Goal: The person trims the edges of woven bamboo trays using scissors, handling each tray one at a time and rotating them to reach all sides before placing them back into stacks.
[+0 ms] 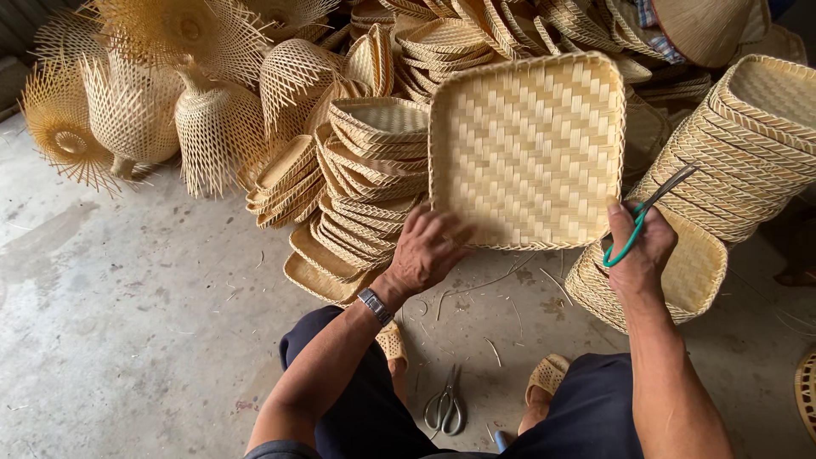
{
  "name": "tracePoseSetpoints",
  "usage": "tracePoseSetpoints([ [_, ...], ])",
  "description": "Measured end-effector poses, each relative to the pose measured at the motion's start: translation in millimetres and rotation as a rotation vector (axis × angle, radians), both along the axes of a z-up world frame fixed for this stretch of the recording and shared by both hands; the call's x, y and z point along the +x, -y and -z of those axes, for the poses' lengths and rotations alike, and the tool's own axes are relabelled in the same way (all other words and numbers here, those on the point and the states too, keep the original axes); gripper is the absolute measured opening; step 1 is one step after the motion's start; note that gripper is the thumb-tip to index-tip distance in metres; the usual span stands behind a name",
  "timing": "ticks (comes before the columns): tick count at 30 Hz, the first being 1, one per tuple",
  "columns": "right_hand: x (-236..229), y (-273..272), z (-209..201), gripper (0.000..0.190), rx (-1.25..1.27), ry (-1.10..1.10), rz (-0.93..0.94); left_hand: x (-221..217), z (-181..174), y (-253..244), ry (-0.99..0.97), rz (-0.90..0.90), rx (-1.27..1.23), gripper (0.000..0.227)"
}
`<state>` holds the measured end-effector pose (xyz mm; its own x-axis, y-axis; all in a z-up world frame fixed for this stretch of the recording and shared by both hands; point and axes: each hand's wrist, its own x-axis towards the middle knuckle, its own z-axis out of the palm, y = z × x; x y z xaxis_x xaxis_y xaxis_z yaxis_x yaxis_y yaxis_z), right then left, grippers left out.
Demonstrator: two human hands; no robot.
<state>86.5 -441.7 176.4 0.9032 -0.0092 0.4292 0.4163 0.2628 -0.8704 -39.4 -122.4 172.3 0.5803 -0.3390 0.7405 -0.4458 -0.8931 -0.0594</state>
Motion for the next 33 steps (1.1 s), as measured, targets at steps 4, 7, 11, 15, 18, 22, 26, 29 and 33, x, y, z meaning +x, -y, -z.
tracePoseSetpoints([
  [4,5.3,8.0,2.7,0.012,-0.064,0.102,0.022,7.9,3.1,0.0,-0.076,-0.024,-0.509,0.072],
  [7,4.9,12.9,5.1,0.015,-0.08,0.08,0.055,14.3,10.2,-10.6,-0.39,0.087,-1.144,0.079],
  [11,-1.6,13.7,1.7,0.018,-0.088,0.097,0.042,16.6,19.9,-26.3,-0.682,0.371,-1.617,0.081],
  [15,-10.1,13.5,-7.7,0.016,-0.176,0.145,0.022,20.7,14.0,-24.9,-0.667,0.556,-1.678,0.08],
  [18,-17.5,13.3,-11.7,0.016,-0.287,0.117,0.016,16.8,-3.9,-30.6,-0.561,0.475,-1.543,0.079],
  [22,-26.7,13.7,-15.7,0.014,-0.33,0.123,-0.065,11.5,-36.5,-40.0,-0.366,0.211,-1.381,0.081],
  [26,-33.2,16.2,-21.3,0.016,-0.451,0.156,-0.091,0.9,-55.9,-39.4,-0.335,-0.139,-0.914,0.086],
  [29,-41.2,14.6,-25.6,0.019,-0.571,0.19,-0.13,8.5,-60.2,-30.4,-0.011,-0.13,-0.473,0.092],
  [33,-49.3,6.4,-32.9,0.019,-0.726,0.187,-0.151,23.4,-55.4,-24.5,-0.244,-0.283,-0.507,0.072],
])
